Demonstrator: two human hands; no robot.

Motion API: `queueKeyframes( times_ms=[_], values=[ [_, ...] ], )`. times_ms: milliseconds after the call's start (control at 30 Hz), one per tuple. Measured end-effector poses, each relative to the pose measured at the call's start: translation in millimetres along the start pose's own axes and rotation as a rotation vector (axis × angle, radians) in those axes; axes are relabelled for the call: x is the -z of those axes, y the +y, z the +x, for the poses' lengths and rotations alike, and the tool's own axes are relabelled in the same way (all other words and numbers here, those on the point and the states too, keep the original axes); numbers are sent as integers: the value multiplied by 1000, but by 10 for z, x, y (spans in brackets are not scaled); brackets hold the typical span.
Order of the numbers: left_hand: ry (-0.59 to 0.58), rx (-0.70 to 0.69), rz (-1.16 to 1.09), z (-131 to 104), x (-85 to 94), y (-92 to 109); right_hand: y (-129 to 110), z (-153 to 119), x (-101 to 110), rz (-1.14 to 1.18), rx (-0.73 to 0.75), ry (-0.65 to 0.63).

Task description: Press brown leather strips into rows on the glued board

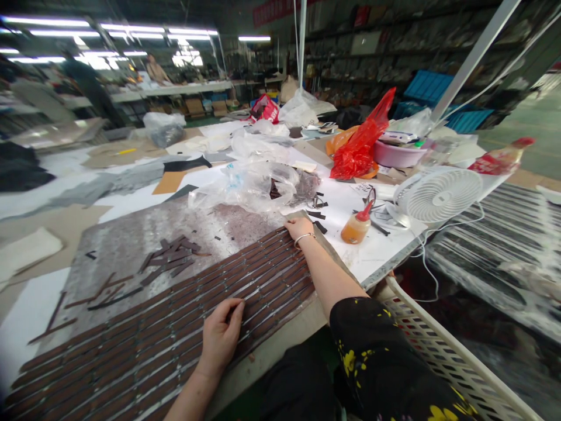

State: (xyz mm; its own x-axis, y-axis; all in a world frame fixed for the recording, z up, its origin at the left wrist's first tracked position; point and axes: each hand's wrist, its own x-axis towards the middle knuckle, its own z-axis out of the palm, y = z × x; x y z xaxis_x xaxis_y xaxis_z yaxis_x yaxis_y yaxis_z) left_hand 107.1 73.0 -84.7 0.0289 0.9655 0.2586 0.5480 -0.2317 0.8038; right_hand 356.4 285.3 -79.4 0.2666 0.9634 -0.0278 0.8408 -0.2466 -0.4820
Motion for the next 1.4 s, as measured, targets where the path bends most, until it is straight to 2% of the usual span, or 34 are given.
queueKeyframes(
  times_ms=[967,1167,1400],
  values=[
    [-14,8,-17,-6,-3,-13,-84,-50,2,-54,3,8],
    [-30,21,-21,-13,-1,-28,-91,-60,2,-75,-40,72],
    [-11,7,-27,2,8,10,104,-29,78,-26,29,159]
  ],
)
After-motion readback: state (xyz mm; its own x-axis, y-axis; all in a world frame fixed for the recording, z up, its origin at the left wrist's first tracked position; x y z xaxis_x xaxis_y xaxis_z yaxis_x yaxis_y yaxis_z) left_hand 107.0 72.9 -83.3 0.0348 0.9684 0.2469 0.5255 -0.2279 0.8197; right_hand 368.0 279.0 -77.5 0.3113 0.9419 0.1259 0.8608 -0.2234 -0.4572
